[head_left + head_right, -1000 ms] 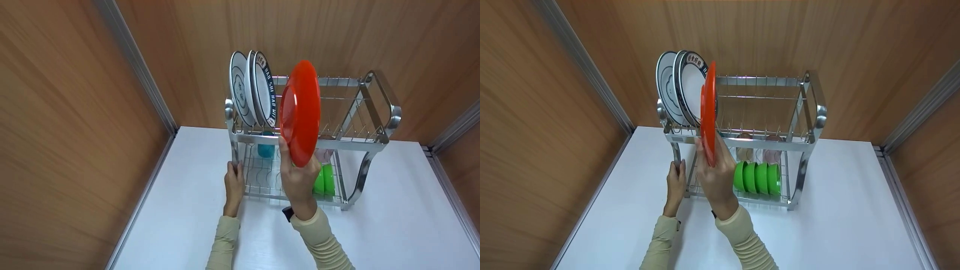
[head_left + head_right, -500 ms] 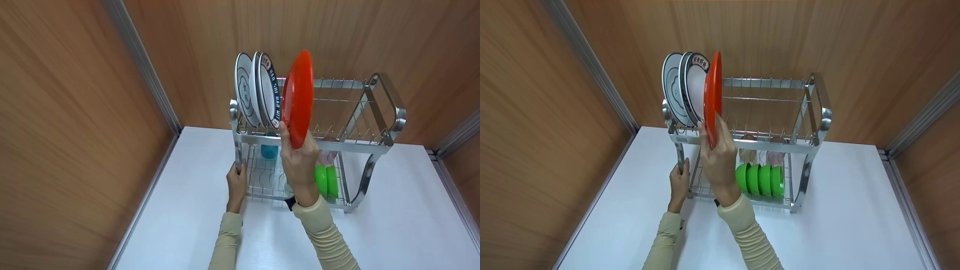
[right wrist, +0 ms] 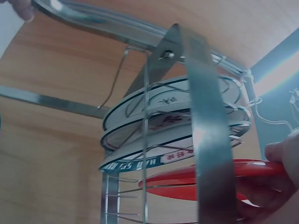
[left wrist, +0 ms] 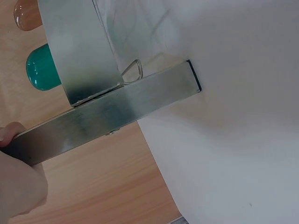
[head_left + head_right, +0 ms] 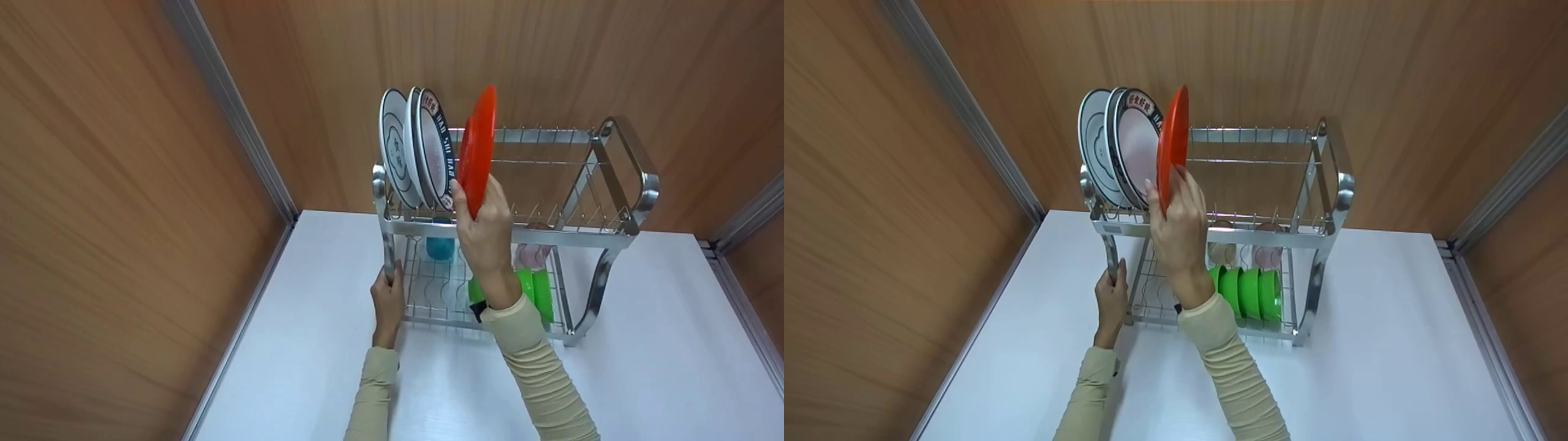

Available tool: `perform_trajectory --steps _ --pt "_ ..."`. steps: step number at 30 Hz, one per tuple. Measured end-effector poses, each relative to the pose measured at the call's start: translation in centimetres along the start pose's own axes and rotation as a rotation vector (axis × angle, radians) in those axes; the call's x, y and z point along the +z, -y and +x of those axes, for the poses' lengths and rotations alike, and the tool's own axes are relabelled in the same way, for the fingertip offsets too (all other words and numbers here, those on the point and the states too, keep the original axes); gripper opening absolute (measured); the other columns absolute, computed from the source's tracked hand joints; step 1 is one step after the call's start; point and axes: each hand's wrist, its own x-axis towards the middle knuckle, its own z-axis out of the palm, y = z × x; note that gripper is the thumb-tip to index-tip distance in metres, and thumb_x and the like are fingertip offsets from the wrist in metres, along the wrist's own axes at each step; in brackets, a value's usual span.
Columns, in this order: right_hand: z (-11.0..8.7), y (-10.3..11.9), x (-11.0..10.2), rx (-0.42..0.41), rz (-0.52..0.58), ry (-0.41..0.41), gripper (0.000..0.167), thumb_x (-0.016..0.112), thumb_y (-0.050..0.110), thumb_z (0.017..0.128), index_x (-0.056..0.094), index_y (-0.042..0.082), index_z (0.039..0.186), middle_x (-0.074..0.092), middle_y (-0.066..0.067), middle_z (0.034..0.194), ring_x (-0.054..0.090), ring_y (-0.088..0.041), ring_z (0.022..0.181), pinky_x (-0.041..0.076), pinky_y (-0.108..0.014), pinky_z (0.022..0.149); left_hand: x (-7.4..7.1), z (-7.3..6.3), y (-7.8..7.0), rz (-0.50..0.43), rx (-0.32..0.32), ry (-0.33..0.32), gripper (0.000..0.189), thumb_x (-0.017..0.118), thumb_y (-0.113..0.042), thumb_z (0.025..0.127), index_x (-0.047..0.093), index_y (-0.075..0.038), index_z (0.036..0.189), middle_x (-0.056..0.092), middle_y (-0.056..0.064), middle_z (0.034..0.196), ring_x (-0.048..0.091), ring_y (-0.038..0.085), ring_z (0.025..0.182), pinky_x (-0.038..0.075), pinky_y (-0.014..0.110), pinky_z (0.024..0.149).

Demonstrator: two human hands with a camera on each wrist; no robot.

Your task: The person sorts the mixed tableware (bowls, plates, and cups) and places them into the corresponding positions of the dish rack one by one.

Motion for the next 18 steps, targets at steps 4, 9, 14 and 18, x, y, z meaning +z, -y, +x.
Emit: perform_trajectory --steps 4,9,14,18 --pt "0.1 -0.4 0.5 -0.021 -0.059 0.005 0.032 0.068 0.017 0.101 0.067 -0.007 0.121 0.07 -0.022 0.117 0.066 -0.037 0.111 0.052 -0.053 0.102 0.0 0.1 -0.1 0.019 0.007 0.002 0.034 0.053 -0.03 0.109 0.047 -0.015 0.079 0.037 -0.007 0.066 0.034 0.01 0.059 0.031 0.022 0.051" --pt "0.6 -0.4 0.9 -0.075 -0.14 0.009 0.02 0.07 0.013 0.099 0.071 -0.005 0.107 0.074 -0.02 0.105 0.068 -0.037 0.102 0.051 -0.056 0.1 0.0 0.3 -0.1 0.051 0.006 -0.002 0.035 0.051 -0.032 0.11 0.047 -0.016 0.079 0.036 -0.008 0.065 0.032 0.009 0.058 0.03 0.022 0.05" --pt "1.3 -0.7 1.0 -0.064 -0.195 0.048 0.02 0.067 0.015 0.1 0.071 -0.005 0.103 0.074 -0.019 0.097 0.069 -0.036 0.089 0.054 -0.054 0.094 0.0 0.2 -0.2 0.05 -0.008 0.003 0.036 0.05 -0.034 0.11 0.048 -0.016 0.079 0.037 -0.008 0.065 0.033 0.009 0.058 0.031 0.022 0.05" --pt "2.0 -1.0 0.9 -0.011 -0.222 0.109 0.024 0.066 0.018 0.102 0.073 -0.004 0.108 0.075 -0.019 0.104 0.071 -0.037 0.092 0.054 -0.053 0.096 0.0 0.1 -0.2 0.035 -0.01 -0.003 0.036 0.052 -0.032 0.109 0.048 -0.015 0.078 0.037 -0.007 0.065 0.034 0.009 0.058 0.031 0.022 0.051"
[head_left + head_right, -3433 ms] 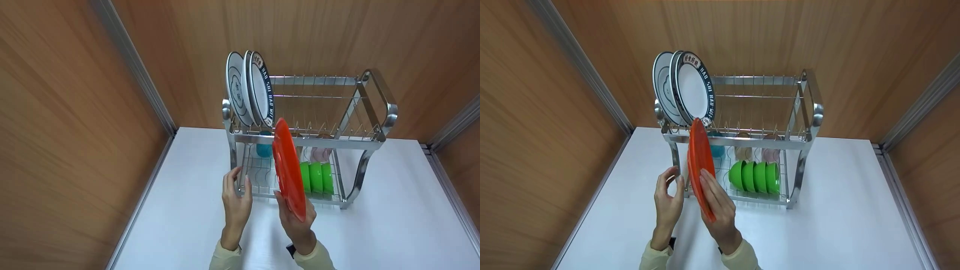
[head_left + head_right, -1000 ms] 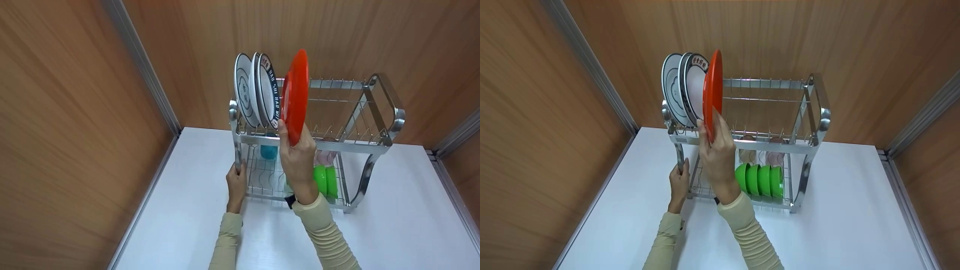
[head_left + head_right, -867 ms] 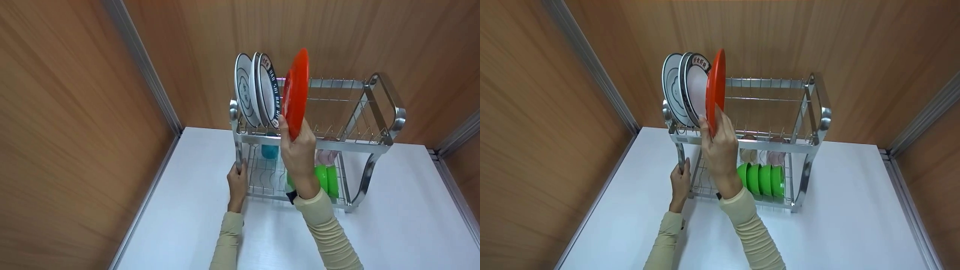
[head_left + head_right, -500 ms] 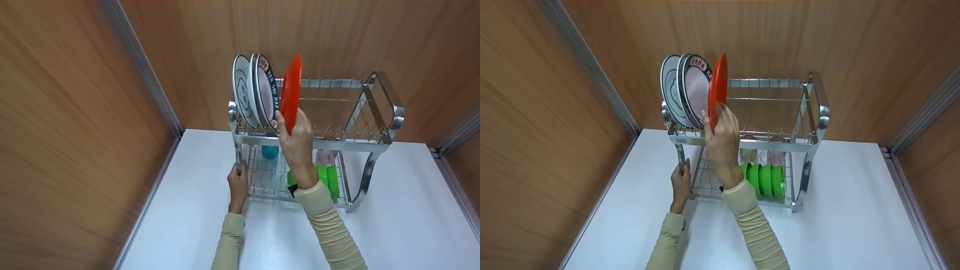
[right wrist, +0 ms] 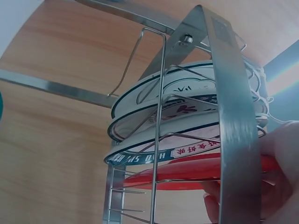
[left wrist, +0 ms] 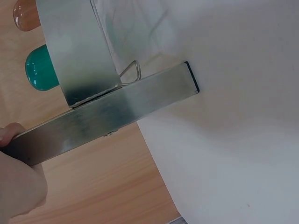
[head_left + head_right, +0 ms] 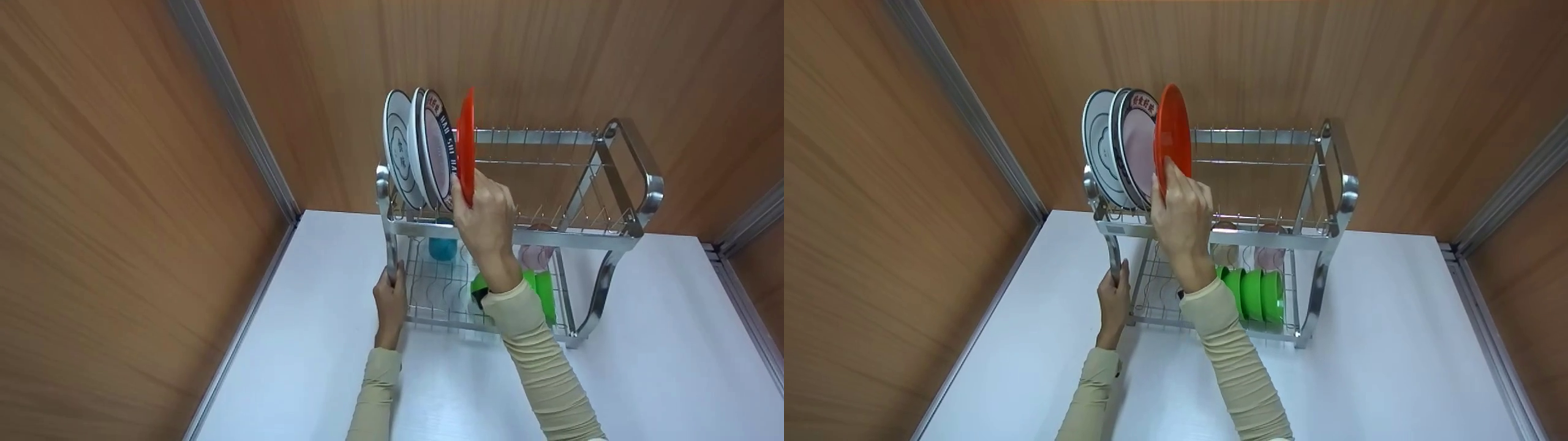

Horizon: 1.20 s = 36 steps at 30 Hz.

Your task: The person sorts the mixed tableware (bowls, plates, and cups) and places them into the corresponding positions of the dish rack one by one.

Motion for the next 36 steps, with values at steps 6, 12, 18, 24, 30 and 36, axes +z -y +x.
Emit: perform_trajectory --steps 6,12,18,24,30,36 --pt "1.0 0.2 -0.5 0.12 -0.023 0.129 0.031 0.063 0.023 0.103 0.072 -0.004 0.116 0.074 -0.02 0.109 0.073 -0.038 0.087 0.061 -0.051 0.078 0.1 -0.1 0.1 -0.005 0.019 -0.009 0.034 0.054 -0.027 0.109 0.048 -0.014 0.078 0.037 -0.007 0.065 0.034 0.009 0.058 0.031 0.022 0.05" --pt "2.0 0.4 -0.9 0.229 -0.035 0.243 0.036 0.062 0.027 0.104 0.07 -0.003 0.121 0.073 -0.02 0.115 0.073 -0.036 0.089 0.062 -0.049 0.074 0.2 -0.1 0.1 -0.022 0.03 -0.005 0.032 0.055 -0.025 0.109 0.049 -0.013 0.079 0.036 -0.007 0.065 0.034 0.009 0.058 0.031 0.022 0.051" --pt "2.2 0.3 -1.0 0.221 -0.04 0.313 0.041 0.059 0.035 0.105 0.069 -0.001 0.121 0.073 -0.021 0.108 0.072 -0.036 0.083 0.061 -0.048 0.067 0.2 -0.1 0.2 -0.02 0.038 -0.014 0.032 0.055 -0.023 0.108 0.048 -0.013 0.079 0.036 -0.008 0.065 0.033 0.009 0.057 0.03 0.022 0.05" --pt "1.9 -0.1 -1.3 0.157 -0.075 0.422 0.056 0.049 0.049 0.106 0.061 0.007 0.141 0.071 -0.018 0.121 0.07 -0.035 0.095 0.061 -0.047 0.076 0.0 -0.2 0.3 -0.021 0.037 -0.023 0.032 0.056 -0.023 0.108 0.048 -0.014 0.078 0.035 -0.008 0.064 0.033 0.008 0.056 0.029 0.022 0.05" --pt "1.3 -0.3 -2.0 0.088 -0.113 0.484 0.062 0.041 0.052 0.107 0.043 0.015 0.157 0.06 -0.018 0.143 0.063 -0.039 0.115 0.054 -0.053 0.096 0.0 -0.4 0.3 -0.032 0.027 -0.019 0.031 0.056 -0.023 0.108 0.049 -0.013 0.08 0.036 -0.007 0.064 0.034 0.009 0.056 0.03 0.022 0.05" --pt "0.7 -0.6 -2.3 0.059 -0.047 0.45 0.062 0.038 0.052 0.108 0.048 0.012 0.154 0.058 -0.013 0.146 0.056 -0.033 0.123 0.045 -0.051 0.106 0.0 -0.4 0.1 -0.024 0.004 -0.008 0.029 0.055 -0.025 0.109 0.051 -0.012 0.083 0.037 -0.007 0.066 0.035 0.01 0.057 0.031 0.022 0.051"
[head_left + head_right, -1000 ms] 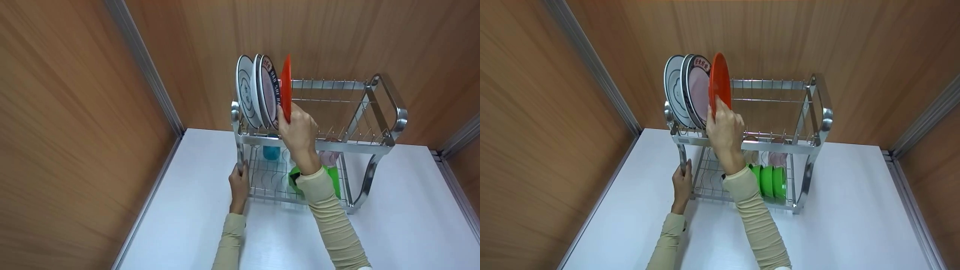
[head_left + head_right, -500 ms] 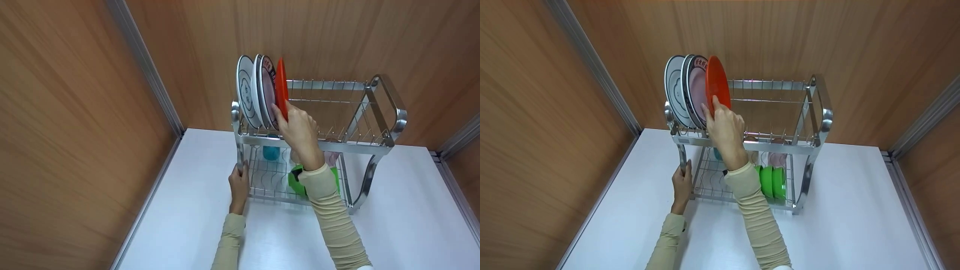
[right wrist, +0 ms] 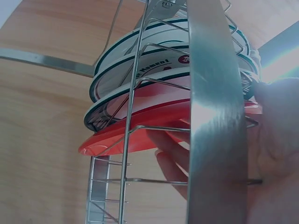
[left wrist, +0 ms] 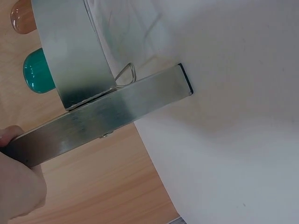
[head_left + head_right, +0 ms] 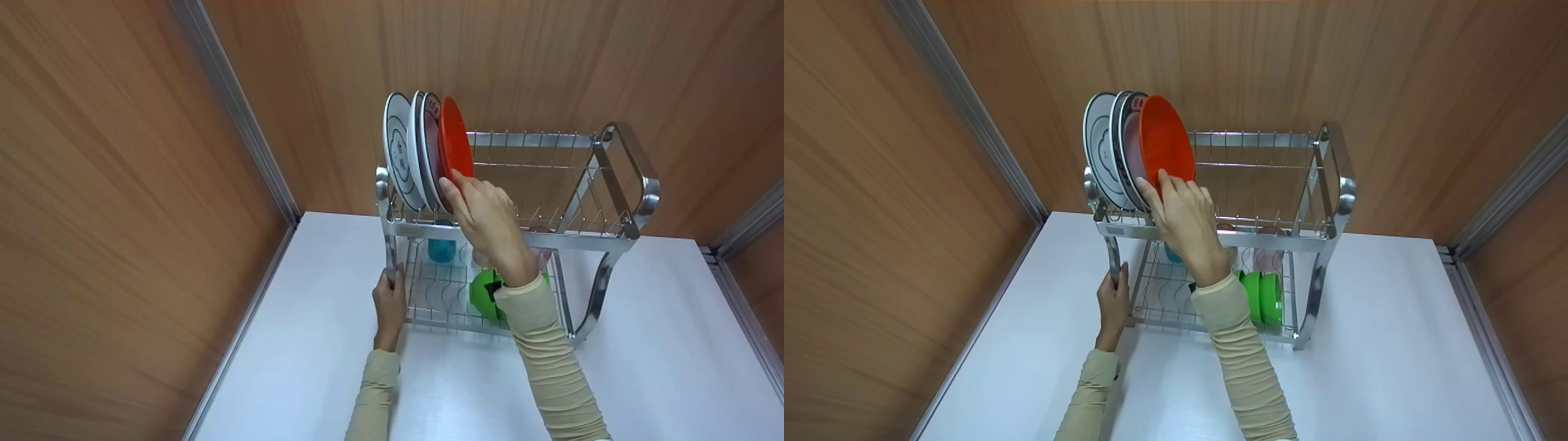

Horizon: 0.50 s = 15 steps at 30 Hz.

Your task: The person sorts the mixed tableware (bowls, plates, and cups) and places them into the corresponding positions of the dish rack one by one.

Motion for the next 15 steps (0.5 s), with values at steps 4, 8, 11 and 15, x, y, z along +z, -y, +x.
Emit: perform_trajectory --steps 4,8,11,15 --pt "-0.4 -0.1 0.3 -0.054 0.046 -0.075 0.061 0.043 0.051 0.107 0.05 0.01 0.152 0.058 -0.011 0.146 0.053 -0.029 0.128 0.046 -0.05 0.108 -0.2 -0.1 -0.1 0.022 -0.006 0.004 0.026 0.054 -0.025 0.109 0.052 -0.011 0.087 0.037 -0.006 0.067 0.035 0.01 0.059 0.031 0.023 0.052" --pt "-0.8 -0.4 0.6 -0.137 0.125 -0.176 0.055 0.051 0.043 0.107 0.052 0.007 0.15 0.059 -0.011 0.144 0.053 -0.025 0.129 0.051 -0.046 0.104 -0.3 -0.2 -0.3 0.058 -0.004 0.036 0.024 0.051 -0.025 0.11 0.052 -0.01 0.091 0.038 -0.005 0.068 0.037 0.01 0.059 0.032 0.023 0.052" --pt "-1.2 -0.8 0.8 -0.203 0.182 -0.238 0.05 0.054 0.034 0.107 0.053 0.004 0.147 0.059 -0.012 0.143 0.054 -0.023 0.129 0.054 -0.044 0.1 -0.6 -0.4 -0.6 0.097 -0.012 0.083 0.025 0.048 -0.028 0.111 0.05 -0.011 0.093 0.039 -0.006 0.068 0.038 0.01 0.059 0.034 0.022 0.052" --pt "-1.7 -1.2 1.0 -0.279 0.231 -0.285 0.044 0.058 0.027 0.106 0.055 0.002 0.143 0.06 -0.013 0.141 0.055 -0.022 0.128 0.055 -0.042 0.098 -1.2 -0.9 -1.4 0.191 0.0 0.1 0.023 0.047 -0.03 0.111 0.05 -0.01 0.099 0.044 -0.003 0.071 0.044 0.011 0.061 0.04 0.024 0.053"
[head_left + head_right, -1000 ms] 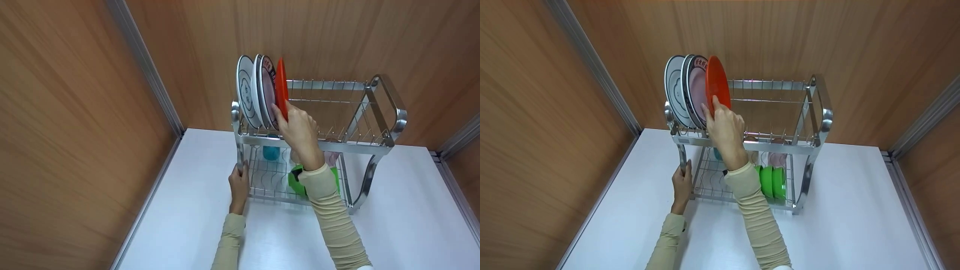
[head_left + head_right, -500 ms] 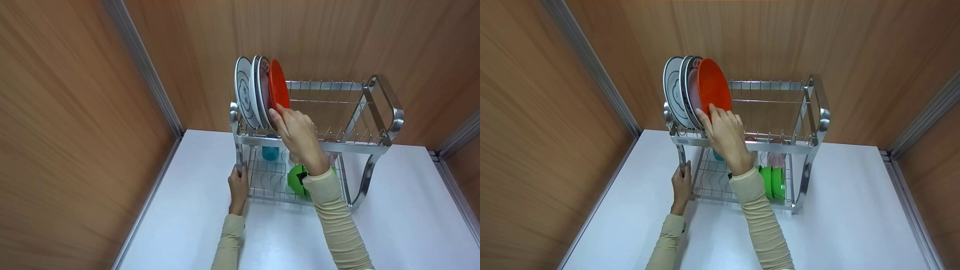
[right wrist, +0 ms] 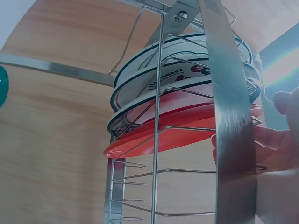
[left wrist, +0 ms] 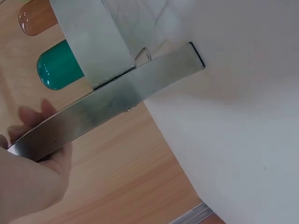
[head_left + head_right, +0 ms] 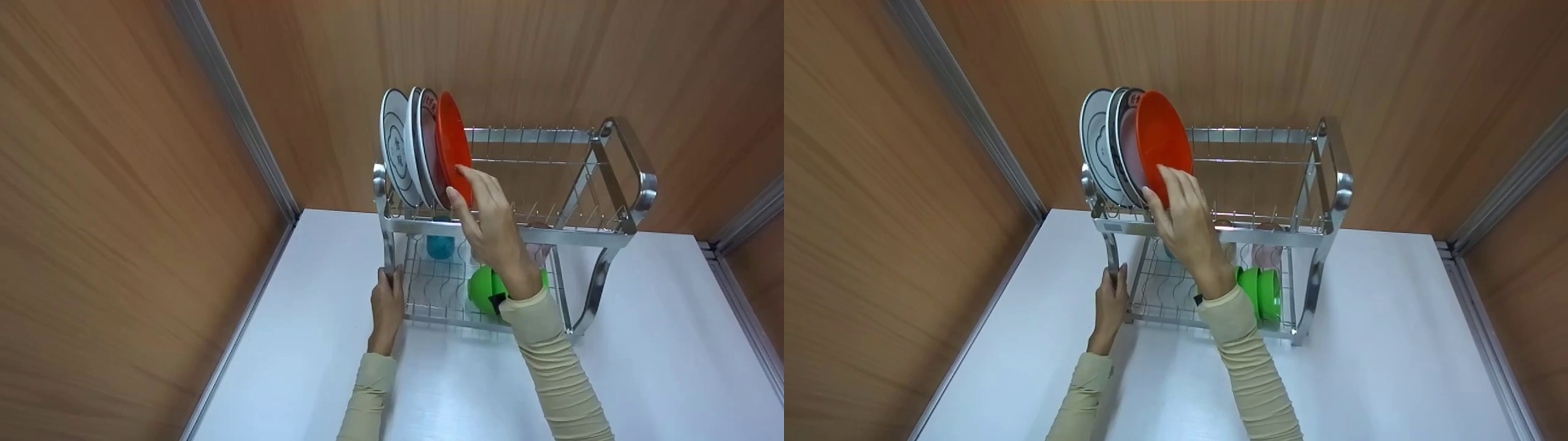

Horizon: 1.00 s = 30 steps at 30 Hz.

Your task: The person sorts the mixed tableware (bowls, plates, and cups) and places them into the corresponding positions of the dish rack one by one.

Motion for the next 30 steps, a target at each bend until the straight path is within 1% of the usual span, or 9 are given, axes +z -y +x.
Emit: perform_trajectory --steps 3,5,6,9,12,16,21,26,30 --pt "-0.6 -0.2 -0.1 -0.052 0.041 -0.026 0.04 0.062 0.02 0.104 0.058 0.002 0.14 0.061 -0.013 0.14 0.057 -0.022 0.127 0.055 -0.041 0.099 -0.5 -0.7 -0.5 0.121 0.029 -0.039 0.021 0.051 -0.027 0.11 0.055 -0.007 0.105 0.056 0.001 0.078 0.055 0.015 0.069 0.05 0.029 0.06" --pt "-1.1 -0.3 -0.3 -0.084 0.072 -0.045 0.038 0.066 0.014 0.101 0.061 0.003 0.137 0.062 -0.014 0.138 0.057 -0.023 0.127 0.054 -0.04 0.1 -0.8 -1.1 -1.0 0.201 0.063 -0.082 0.022 0.056 -0.023 0.108 0.06 -0.002 0.111 0.065 0.006 0.088 0.065 0.019 0.081 0.057 0.034 0.071" --pt "-1.4 -0.3 -0.4 -0.1 0.088 -0.057 0.037 0.068 0.011 0.099 0.063 0.003 0.135 0.063 -0.014 0.136 0.058 -0.024 0.127 0.053 -0.041 0.101 -0.9 -1.3 -1.2 0.235 0.082 -0.104 0.023 0.058 -0.021 0.107 0.061 0.001 0.114 0.067 0.009 0.092 0.067 0.021 0.086 0.058 0.036 0.075" --pt "-2.4 -0.4 -0.9 -0.135 0.147 -0.085 0.037 0.073 0.001 0.093 0.067 0.004 0.129 0.067 -0.015 0.131 0.06 -0.025 0.125 0.053 -0.041 0.103 -1.5 -1.6 -2.0 0.301 0.131 -0.168 0.028 0.066 -0.013 0.102 0.063 0.008 0.121 0.069 0.015 0.101 0.068 0.028 0.097 0.059 0.04 0.083" --pt "-3.4 -0.5 -1.5 -0.167 0.205 -0.113 0.037 0.076 -0.007 0.087 0.071 0.002 0.123 0.07 -0.016 0.124 0.062 -0.027 0.121 0.052 -0.041 0.104 -2.0 -1.9 -3.1 0.329 0.163 -0.212 0.034 0.07 -0.008 0.098 0.062 0.009 0.126 0.067 0.019 0.107 0.066 0.031 0.103 0.059 0.041 0.085" --pt "-4.9 -0.5 -2.4 -0.18 0.232 -0.134 0.038 0.075 -0.014 0.082 0.072 0.0 0.117 0.072 -0.017 0.118 0.065 -0.028 0.115 0.049 -0.04 0.108 -2.4 -2.3 -4.9 0.281 0.197 -0.241 0.032 0.069 -0.006 0.097 0.063 0.007 0.126 0.065 0.018 0.111 0.064 0.03 0.105 0.058 0.042 0.086" --pt "-6.5 -0.8 -3.2 -0.142 0.207 -0.113 0.037 0.073 -0.016 0.081 0.073 0.0 0.114 0.072 -0.015 0.114 0.065 -0.021 0.114 0.05 -0.034 0.106 -2.5 -2.8 -6.5 0.212 0.228 -0.26 0.022 0.07 -0.006 0.098 0.068 0.005 0.116 0.067 0.013 0.104 0.065 0.026 0.099 0.058 0.04 0.083" --pt "-7.8 -1.3 -3.9 -0.132 0.192 -0.125 0.033 0.073 -0.014 0.08 0.073 -0.001 0.111 0.073 -0.015 0.11 0.065 -0.022 0.112 0.049 -0.03 0.105 -2.3 -3.5 -7.5 0.164 0.25 -0.246 0.02 0.071 -0.002 0.096 0.068 0.004 0.114 0.067 0.013 0.102 0.066 0.026 0.096 0.059 0.041 0.08" --pt "-8.8 -1.7 -4.3 -0.141 0.181 -0.132 0.027 0.074 -0.01 0.083 0.073 -0.002 0.108 0.072 -0.015 0.106 0.065 -0.022 0.11 0.049 -0.028 0.104 -2.0 -4.0 -8.2 0.153 0.275 -0.226 0.02 0.071 -0.004 0.096 0.068 0.002 0.115 0.067 0.011 0.105 0.066 0.024 0.099 0.059 0.041 0.082"
